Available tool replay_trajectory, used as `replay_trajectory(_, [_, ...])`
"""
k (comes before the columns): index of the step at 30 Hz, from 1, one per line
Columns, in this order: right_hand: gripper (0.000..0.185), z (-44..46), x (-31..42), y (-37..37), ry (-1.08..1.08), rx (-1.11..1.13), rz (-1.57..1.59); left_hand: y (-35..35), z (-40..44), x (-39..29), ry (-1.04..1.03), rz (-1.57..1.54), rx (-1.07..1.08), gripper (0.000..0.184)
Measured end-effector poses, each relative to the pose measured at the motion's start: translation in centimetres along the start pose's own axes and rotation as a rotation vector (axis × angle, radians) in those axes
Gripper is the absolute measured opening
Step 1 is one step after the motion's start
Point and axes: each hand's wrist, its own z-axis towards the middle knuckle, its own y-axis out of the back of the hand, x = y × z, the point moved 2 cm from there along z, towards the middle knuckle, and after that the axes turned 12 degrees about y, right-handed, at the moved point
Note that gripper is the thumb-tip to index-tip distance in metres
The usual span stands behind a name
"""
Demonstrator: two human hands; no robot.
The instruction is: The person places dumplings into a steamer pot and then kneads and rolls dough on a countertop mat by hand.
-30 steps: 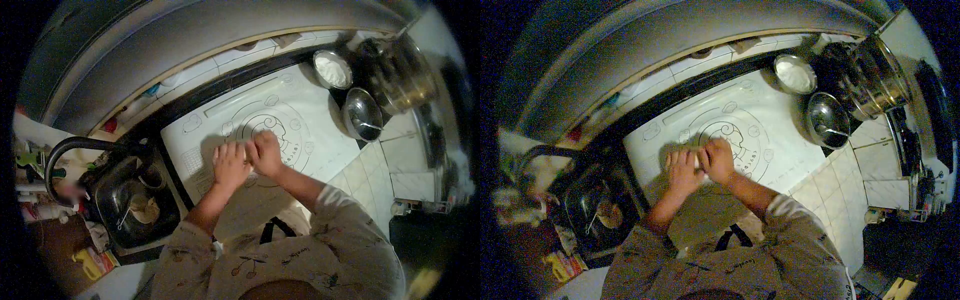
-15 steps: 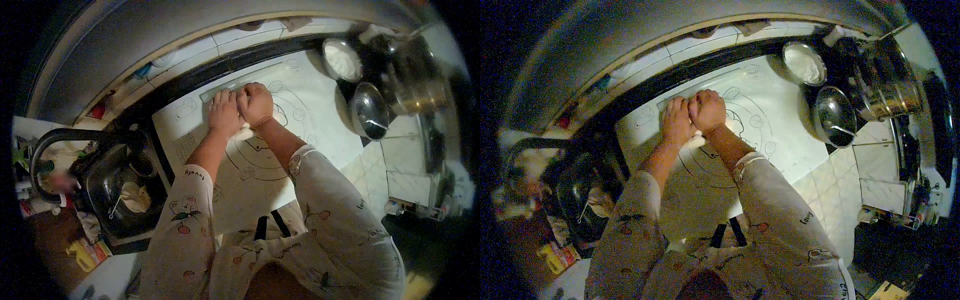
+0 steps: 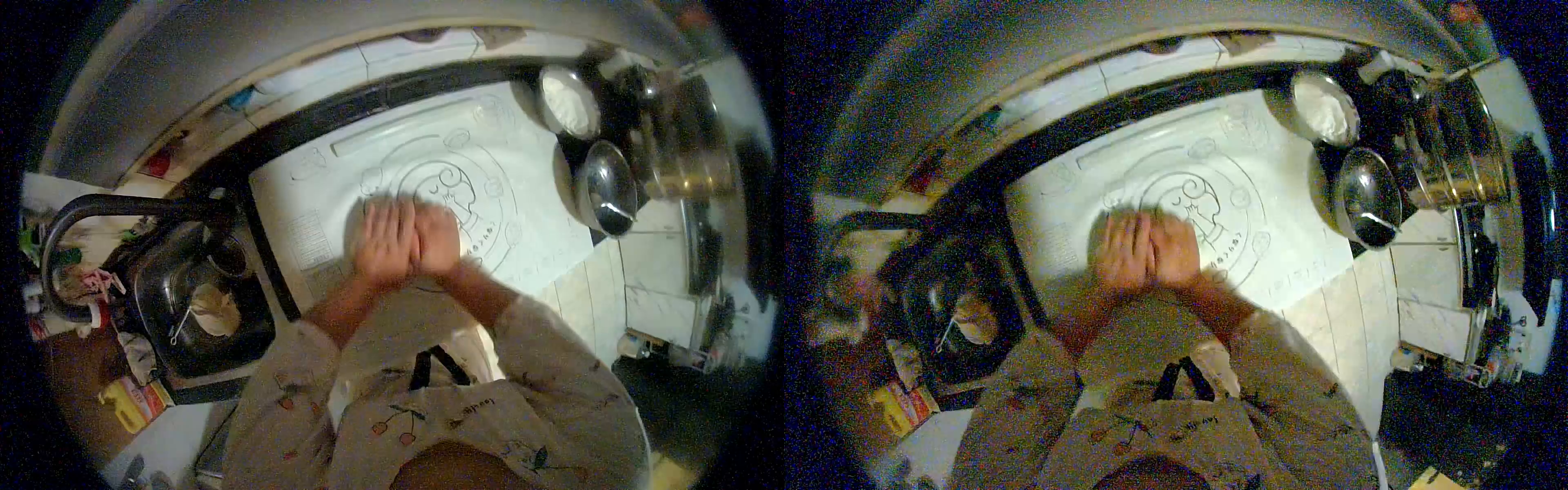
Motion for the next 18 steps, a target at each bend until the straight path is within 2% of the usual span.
replay_trajectory(1, [0.025, 2.3, -0.8, 0.5, -0.017, -0.01, -0.003, 0.4, 1.9, 0.0, 0.099, -0.055, 0.141, 0.065])
replay_trajectory(3, [0.029, 5.9, -3.6, -0.4, -0.085, -0.119, -0.033, 1.4, 6.1, 0.8, 0.166, -0.021, 0.259, 0.072])
replay_trajectory(5, [0.033, 8.7, -6.3, -1.0, -0.177, -0.216, -0.084, -0.5, 9.8, 2.2, 0.189, -0.046, 0.061, 0.072])
replay_trajectory(6, [0.032, 8.4, -6.1, -1.2, -0.13, -0.224, -0.048, -0.9, 9.9, 2.4, 0.142, -0.027, -0.048, 0.069])
replay_trajectory(8, [0.032, 6.6, -4.6, -1.4, -0.051, -0.231, 0.016, 0.8, 6.8, 1.5, 0.117, 0.022, 0.132, 0.066])
replay_trajectory(9, [0.033, 4.6, -2.0, -0.1, -0.237, 0.072, 0.022, 1.8, 3.9, 0.6, 0.084, 0.044, 0.23, 0.064])
replay_trajectory(10, [0.045, 0.5, -0.4, 0.2, -0.052, 0.029, 0.049, 2.8, 0.9, 0.0, 0.062, -0.007, 0.232, 0.063])
replay_trajectory(11, [0.059, -2.6, 1.1, 1.1, 0.01, 0.181, 0.094, 3.6, -2.4, -0.3, 0.033, -0.061, 0.229, 0.061])
replay_trajectory(12, [0.063, -5.0, 2.8, 1.8, 0.018, 0.183, 0.168, 3.3, -5.3, -0.4, -0.081, 0.002, 0.162, 0.064])
replay_trajectory(13, [0.066, -9.3, 2.9, -0.2, 0.053, 0.329, 0.031, 3.1, -8.3, -1.2, -0.082, -0.014, 0.065, 0.072])
replay_trajectory(15, [0.065, -10.8, 6.0, 2.3, 0.004, 0.264, 0.012, 1.8, -12.1, -2.2, -0.104, 0.008, -0.055, 0.078])
replay_trajectory(17, [0.065, -11.4, 3.6, 1.3, 0.058, 0.382, 0.005, 1.4, -10.1, -1.8, -0.112, 0.035, -0.116, 0.079])
replay_trajectory(18, [0.063, -8.7, 3.1, 2.4, -0.035, 0.413, 0.056, 1.7, -8.7, -1.2, -0.114, 0.055, -0.138, 0.08])
